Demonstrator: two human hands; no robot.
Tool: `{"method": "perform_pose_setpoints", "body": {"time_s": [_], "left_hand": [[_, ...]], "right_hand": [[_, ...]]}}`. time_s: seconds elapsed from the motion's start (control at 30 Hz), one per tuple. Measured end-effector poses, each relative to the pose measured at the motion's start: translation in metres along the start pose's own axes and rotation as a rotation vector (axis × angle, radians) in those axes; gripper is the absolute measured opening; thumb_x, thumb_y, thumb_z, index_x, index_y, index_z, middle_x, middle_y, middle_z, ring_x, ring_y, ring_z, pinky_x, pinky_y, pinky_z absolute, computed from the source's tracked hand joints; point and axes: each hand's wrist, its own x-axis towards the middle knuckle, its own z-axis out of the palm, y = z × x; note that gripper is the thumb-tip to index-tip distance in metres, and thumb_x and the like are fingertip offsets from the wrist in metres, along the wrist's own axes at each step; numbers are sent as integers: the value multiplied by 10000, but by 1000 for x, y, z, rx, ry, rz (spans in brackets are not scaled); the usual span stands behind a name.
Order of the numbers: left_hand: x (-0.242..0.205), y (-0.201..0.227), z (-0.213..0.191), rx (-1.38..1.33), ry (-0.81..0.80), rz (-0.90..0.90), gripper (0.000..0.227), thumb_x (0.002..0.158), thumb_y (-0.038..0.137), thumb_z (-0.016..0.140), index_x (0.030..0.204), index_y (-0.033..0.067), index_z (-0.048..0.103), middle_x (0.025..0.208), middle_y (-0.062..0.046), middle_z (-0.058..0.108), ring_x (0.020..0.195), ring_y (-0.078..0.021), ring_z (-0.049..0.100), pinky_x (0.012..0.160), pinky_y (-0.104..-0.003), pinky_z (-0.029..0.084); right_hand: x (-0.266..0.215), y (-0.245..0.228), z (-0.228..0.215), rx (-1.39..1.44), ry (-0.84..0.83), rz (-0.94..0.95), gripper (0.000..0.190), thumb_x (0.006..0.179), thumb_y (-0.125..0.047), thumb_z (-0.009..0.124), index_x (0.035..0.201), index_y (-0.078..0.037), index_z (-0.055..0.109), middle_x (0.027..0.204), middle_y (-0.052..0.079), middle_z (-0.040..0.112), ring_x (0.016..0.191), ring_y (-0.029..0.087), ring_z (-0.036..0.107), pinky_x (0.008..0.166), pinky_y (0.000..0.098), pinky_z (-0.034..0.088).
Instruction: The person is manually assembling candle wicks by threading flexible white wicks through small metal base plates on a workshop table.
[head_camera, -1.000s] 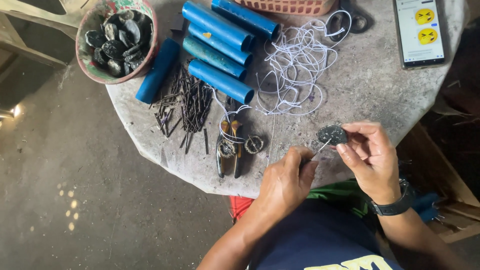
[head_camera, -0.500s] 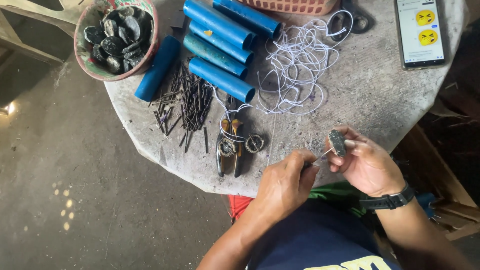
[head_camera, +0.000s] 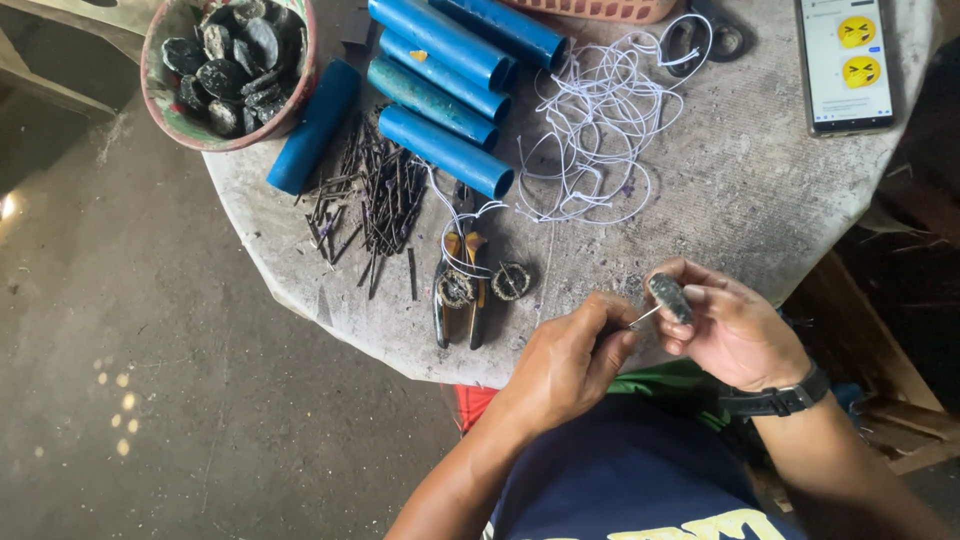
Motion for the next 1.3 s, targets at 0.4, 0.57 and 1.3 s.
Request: {"method": "perform_pose_setpoints", "body": {"time_s": [0.4,0.57,1.3], "left_hand": [[-3,-2,-4,-113,41,-130,134,777,42,407,904,74,438,791,-84,579,684,-251,559,612,-332,422],[-13,-11,-7,-174,57,-215,47,815,106,414,862,102,415,725,-40,488,629,-166,441,598,-301,369],[-50,-33,-13,-519,240,-195,30,876,100,350,878,79,371,663,-23,439,573,-93,367,529,-231,334]], "right_hand": [[3,9,7,-370,146,114,209,836,-132,478,1004,-13,517,630,29,476,537,95,475,482,291,458],[16,-14,42,-803,152,133,356,793,-197,481,1106,-35,537,855,48,581,650,86,536,599,218,455],[120,-62,26,-2002,26,-744,67,863,-116,514,895,-59,528,956,147,577,898,268,546,780,394,457]]}}
